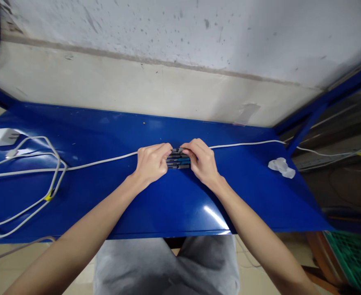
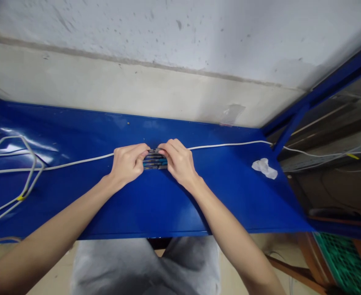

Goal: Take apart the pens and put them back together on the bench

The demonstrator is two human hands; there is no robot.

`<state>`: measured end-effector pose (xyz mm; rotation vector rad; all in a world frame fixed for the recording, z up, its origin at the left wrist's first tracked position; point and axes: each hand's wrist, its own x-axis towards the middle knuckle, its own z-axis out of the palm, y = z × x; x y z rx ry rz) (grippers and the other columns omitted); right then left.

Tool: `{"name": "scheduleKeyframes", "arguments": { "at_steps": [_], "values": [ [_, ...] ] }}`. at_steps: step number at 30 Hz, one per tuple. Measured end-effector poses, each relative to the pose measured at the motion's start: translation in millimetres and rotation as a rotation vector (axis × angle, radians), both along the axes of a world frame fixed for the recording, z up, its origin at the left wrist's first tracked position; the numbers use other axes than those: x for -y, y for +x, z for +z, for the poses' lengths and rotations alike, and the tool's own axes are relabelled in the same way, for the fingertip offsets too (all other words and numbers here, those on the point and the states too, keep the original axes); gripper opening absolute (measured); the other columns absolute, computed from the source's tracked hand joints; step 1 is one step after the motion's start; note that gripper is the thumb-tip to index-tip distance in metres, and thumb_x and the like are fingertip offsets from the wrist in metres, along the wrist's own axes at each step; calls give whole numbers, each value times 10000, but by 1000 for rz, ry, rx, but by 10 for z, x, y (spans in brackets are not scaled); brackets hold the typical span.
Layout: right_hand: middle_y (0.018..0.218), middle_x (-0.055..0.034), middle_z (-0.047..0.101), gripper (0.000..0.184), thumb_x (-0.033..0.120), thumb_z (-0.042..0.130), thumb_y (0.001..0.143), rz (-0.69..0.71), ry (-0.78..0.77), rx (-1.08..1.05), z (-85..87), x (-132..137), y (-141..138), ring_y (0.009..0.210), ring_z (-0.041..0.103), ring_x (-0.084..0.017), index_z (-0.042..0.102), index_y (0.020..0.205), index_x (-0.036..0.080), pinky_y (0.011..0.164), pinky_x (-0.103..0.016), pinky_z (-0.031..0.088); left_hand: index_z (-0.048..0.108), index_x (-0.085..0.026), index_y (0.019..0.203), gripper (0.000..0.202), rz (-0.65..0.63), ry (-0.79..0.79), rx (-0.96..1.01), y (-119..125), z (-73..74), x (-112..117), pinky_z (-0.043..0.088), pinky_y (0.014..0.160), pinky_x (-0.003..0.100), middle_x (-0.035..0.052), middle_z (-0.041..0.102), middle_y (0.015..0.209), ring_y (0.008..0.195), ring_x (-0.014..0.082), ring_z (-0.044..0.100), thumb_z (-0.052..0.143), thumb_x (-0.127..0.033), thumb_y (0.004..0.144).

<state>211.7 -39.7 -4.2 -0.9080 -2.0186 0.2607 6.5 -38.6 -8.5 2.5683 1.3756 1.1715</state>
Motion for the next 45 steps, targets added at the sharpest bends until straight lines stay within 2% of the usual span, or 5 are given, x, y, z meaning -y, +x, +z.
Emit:
{"name": "scheduleKeyframes", "arguments": {
  "at_steps": [4,11,15,25,45],
  "values": [
    [974,-76,661,216,134,462,1067,8,89,-57,24,9,-19,928,598,-212,661,1033,209,815,-377,498,672,-193,840,243,-25,25,29,-14,-38,-31,398,580,286,-5,698,731,628,154,632,455,-106,908],
    [962,-77,729,233,345,532,1079,-67,-18,108,25,-34,53,838,586,-210,696,1133,188,790,-391,450,727,-175,1062,300,-83,96,-20,-23,-46,-103,511,750,312,55,769,909,803,185,714,429,-187,1038],
    [879,-63,728,230,315,536,1075,-36,13,32,-16,-41,35,815,568,-210,715,982,205,807,-403,465,695,-189,952,275,-76,35,-18,-30,-23,-80,466,678,291,24,747,821,702,162,676,438,-213,1044],
    [992,-68,759,224,348,577,1061,1,36,197,26,5,18,882,580,-223,700,1172,197,778,-392,406,568,-198,744,211,-72,40,-84,-78,6,-76,408,619,306,14,624,700,664,181,566,433,-36,753],
    [905,-52,791,205,316,575,1063,-29,87,128,-44,19,-35,830,564,-218,753,1023,222,736,-389,428,644,-209,882,227,31,-7,-184,-66,-14,-17,272,523,294,2,725,639,498,177,635,427,-163,928]
  ]
}}
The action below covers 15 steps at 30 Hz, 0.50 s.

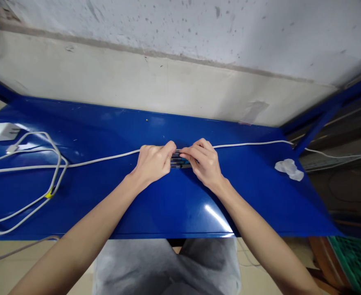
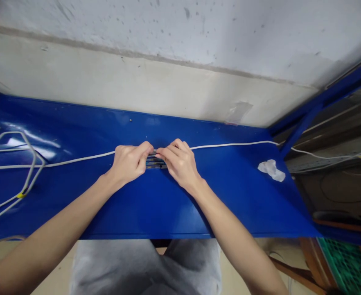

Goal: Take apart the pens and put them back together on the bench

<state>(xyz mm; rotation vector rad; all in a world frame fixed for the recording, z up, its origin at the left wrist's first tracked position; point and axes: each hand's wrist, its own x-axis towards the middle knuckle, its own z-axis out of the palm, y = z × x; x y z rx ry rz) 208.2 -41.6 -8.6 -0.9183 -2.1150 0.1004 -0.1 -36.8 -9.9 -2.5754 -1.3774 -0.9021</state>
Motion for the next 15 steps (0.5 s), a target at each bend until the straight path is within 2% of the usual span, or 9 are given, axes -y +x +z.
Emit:
{"name": "scheduleKeyframes", "arguments": {
  "at_steps": [4,9,12,15],
  "values": [
    [960,-66,782,180,305,600,1047,58,-20,-27,4,3,-5,876,560,-226,745,1098,210,794,-402,483,654,-207,912,266,63,-17,5,8,7,1,244,525,291,4,703,603,478,179,631,402,-226,996],
    [1016,-81,769,186,303,580,1054,70,-71,-15,8,-5,2,929,572,-239,741,1101,221,840,-426,501,657,-204,929,289,101,-47,27,53,15,15,237,529,285,3,689,601,493,170,633,416,-308,1050],
    [1004,-84,757,196,260,548,1064,74,-77,-6,11,9,-11,926,577,-240,739,1086,225,828,-430,507,653,-207,885,263,101,-59,54,74,19,29,245,529,277,-9,678,591,501,166,638,488,-356,1025],
    [1012,-86,752,198,229,540,1062,83,-66,-29,19,20,-16,931,595,-240,736,1091,229,826,-430,523,644,-209,844,202,74,-63,60,59,37,39,268,529,279,-12,687,606,514,171,643,532,-322,969]
  ]
}}
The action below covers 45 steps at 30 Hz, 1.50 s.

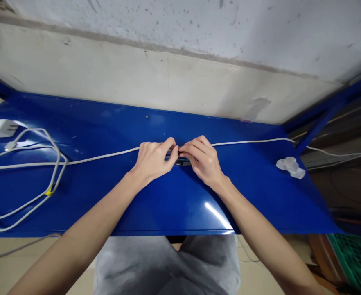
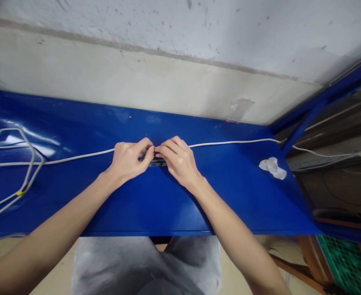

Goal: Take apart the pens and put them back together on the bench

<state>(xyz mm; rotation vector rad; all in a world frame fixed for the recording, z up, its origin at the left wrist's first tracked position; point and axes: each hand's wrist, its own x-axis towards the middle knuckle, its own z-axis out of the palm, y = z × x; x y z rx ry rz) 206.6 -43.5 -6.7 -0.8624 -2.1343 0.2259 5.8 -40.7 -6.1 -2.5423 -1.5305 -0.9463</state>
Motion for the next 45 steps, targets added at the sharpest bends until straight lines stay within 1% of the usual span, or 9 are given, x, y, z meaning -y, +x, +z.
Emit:
{"name": "scheduleKeyframes", "arguments": {
  "at_steps": [3,8,16,21,27,31,34,41,45],
  "values": [
    [1033,-87,753,176,221,569,1049,3,46,-51,5,-21,30,946,611,-238,727,1125,226,852,-429,536,653,-208,880,128,-122,-7,-19,-38,19,-8,336,545,286,-3,743,733,590,174,674,583,-305,923],
    [1034,-90,752,217,308,565,1061,-52,44,-29,-2,-87,94,947,625,-243,718,1194,230,830,-422,511,650,-200,1190,221,-267,61,-24,-57,7,-67,471,746,302,32,780,1061,863,169,720,473,-253,1068],
    [985,-78,753,203,220,524,1069,-129,98,3,-2,-40,40,885,607,-228,726,1053,219,770,-401,454,675,-177,936,272,-199,196,-81,-45,32,-103,361,718,380,46,707,824,811,220,559,466,-262,1087],
    [995,-64,748,201,176,516,1059,-193,111,-10,31,-48,77,942,644,-222,705,1007,222,844,-411,474,697,-155,981,269,-188,155,-23,-66,8,-115,360,697,369,50,730,853,774,207,557,452,-211,1078],
    [1017,-49,742,343,57,408,1027,-247,125,12,41,-84,105,1112,649,-222,690,1108,235,1154,-494,422,664,-171,1308,379,-193,167,-61,-65,4,-102,368,717,369,50,746,914,818,216,595,406,-97,1040],
    [1094,-76,716,412,16,374,991,-208,82,64,26,-83,120,1048,641,-234,678,1174,226,991,-449,489,691,-178,1217,320,-141,191,-94,-49,37,-84,368,754,390,74,727,949,898,245,587,425,-139,1044],
    [1126,-98,705,405,28,389,991,-162,43,104,40,-68,118,1015,616,-252,659,1233,208,871,-423,459,679,-165,1180,288,-143,146,-97,-30,55,-75,375,757,387,78,711,985,892,237,579,419,-170,1055],
    [1090,-103,723,196,213,523,1066,-60,47,132,66,-58,81,955,609,-229,685,1171,178,824,-386,427,693,-187,993,272,-141,133,-86,-47,22,-101,377,740,376,41,693,887,835,216,578,501,-360,1076],
    [1047,-84,740,194,239,519,1078,-119,45,125,27,-86,97,935,620,-223,700,1136,202,820,-386,422,696,-182,1009,291,-176,100,-65,-50,-18,-116,387,729,361,43,704,892,830,206,583,456,-322,1093]
  ]
}}
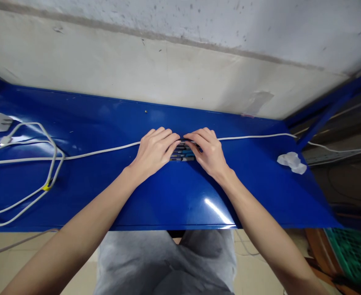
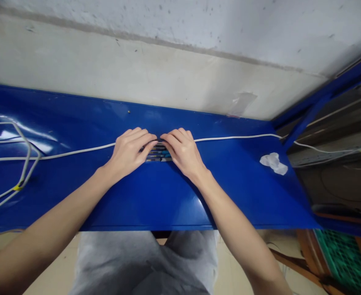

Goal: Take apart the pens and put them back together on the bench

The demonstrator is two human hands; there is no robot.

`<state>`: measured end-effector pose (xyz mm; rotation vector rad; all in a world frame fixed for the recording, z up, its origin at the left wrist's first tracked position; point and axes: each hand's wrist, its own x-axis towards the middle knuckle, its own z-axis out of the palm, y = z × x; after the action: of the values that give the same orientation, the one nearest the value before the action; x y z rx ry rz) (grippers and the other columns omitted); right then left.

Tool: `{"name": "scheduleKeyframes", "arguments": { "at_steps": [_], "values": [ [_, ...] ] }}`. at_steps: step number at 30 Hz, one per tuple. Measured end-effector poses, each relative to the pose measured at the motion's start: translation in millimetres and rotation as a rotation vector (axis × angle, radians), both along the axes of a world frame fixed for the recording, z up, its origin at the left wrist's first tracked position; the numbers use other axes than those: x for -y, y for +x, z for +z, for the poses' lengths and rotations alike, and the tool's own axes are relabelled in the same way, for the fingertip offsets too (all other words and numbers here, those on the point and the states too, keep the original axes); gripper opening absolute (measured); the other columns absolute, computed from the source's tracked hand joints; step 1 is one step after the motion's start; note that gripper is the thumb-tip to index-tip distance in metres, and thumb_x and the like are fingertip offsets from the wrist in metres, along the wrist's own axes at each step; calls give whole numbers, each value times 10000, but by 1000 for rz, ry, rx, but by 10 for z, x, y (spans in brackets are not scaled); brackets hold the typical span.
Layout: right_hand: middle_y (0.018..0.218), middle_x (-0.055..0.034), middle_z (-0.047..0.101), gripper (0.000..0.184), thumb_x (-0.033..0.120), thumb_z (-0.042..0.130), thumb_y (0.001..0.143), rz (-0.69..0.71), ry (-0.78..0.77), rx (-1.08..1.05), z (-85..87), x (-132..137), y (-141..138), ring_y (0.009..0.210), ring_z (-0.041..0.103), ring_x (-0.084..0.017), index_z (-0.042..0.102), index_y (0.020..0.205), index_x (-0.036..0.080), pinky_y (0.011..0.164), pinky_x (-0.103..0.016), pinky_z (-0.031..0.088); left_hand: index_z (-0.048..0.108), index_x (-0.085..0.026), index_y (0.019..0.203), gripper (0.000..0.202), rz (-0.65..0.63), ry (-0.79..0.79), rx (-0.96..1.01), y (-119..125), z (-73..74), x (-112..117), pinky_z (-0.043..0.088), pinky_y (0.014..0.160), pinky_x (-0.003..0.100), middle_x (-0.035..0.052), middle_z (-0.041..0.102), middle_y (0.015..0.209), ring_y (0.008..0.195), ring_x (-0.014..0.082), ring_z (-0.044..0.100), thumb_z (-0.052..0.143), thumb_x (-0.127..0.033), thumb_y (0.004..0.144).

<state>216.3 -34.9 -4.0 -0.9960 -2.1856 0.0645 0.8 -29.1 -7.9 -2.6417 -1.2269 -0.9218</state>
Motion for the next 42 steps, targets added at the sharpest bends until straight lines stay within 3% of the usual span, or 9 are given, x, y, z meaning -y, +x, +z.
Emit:
{"name": "scheduleKeyframes", "arguments": {
  "at_steps": [11,16,19,23,28,33,36,40,42],
  "values": [
    [841,-37,677,200,259,535,1061,-149,54,-190,60,-52,103,758,571,-167,685,945,197,729,-332,430,683,-169,927,303,42,-23,200,-53,-32,-44,434,731,329,58,693,854,783,193,608,443,-278,1078],
    [690,32,584,206,266,574,1049,-158,-16,-433,158,109,-4,567,479,-94,669,881,196,577,-258,413,632,-184,880,240,66,-58,367,4,10,52,358,592,267,-24,572,675,585,116,509,501,-281,1056],
    [891,-41,680,177,215,589,1032,32,15,-409,186,218,-100,798,632,-146,682,883,194,729,-295,524,615,-183,896,195,-25,-95,401,59,27,116,369,590,242,-34,584,696,569,93,497,515,-249,1049],
    [1235,-126,690,135,202,588,1025,193,8,-304,147,271,-160,976,678,-198,715,978,206,835,-367,584,586,-185,922,151,-145,-245,465,184,40,221,392,588,227,-33,607,727,573,92,505,482,-189,1030],
    [919,-81,702,197,224,530,1058,31,-11,-346,97,247,-131,852,664,-187,703,966,199,773,-346,573,576,-199,945,181,-184,-533,506,331,62,321,461,690,247,-4,653,827,698,125,597,456,-271,1059],
    [987,-88,708,201,247,530,1064,8,27,-299,55,251,-175,869,670,-177,720,1015,206,772,-326,573,559,-193,939,204,-169,-679,585,331,73,305,460,713,261,5,628,841,746,141,578,462,-327,1058],
    [946,-80,704,209,248,534,1062,-65,40,-323,94,200,-133,853,667,-178,726,992,204,757,-325,563,603,-192,1006,249,-247,-777,576,317,77,294,456,711,260,-3,596,811,734,135,557,452,-379,1071],
    [873,-58,681,201,271,608,1029,-273,88,-506,223,59,46,802,618,-171,739,897,196,748,-334,520,632,-204,1138,274,-241,-827,662,287,105,262,468,694,254,-19,570,758,702,124,568,459,-406,1071],
    [830,-41,652,214,326,648,1011,-260,-17,-622,284,2,135,735,576,-154,745,872,195,681,-316,483,622,-201,1092,232,-177,-819,773,244,158,228,461,616,232,-22,582,737,644,110,566,514,-401,1046]
  ]
}}
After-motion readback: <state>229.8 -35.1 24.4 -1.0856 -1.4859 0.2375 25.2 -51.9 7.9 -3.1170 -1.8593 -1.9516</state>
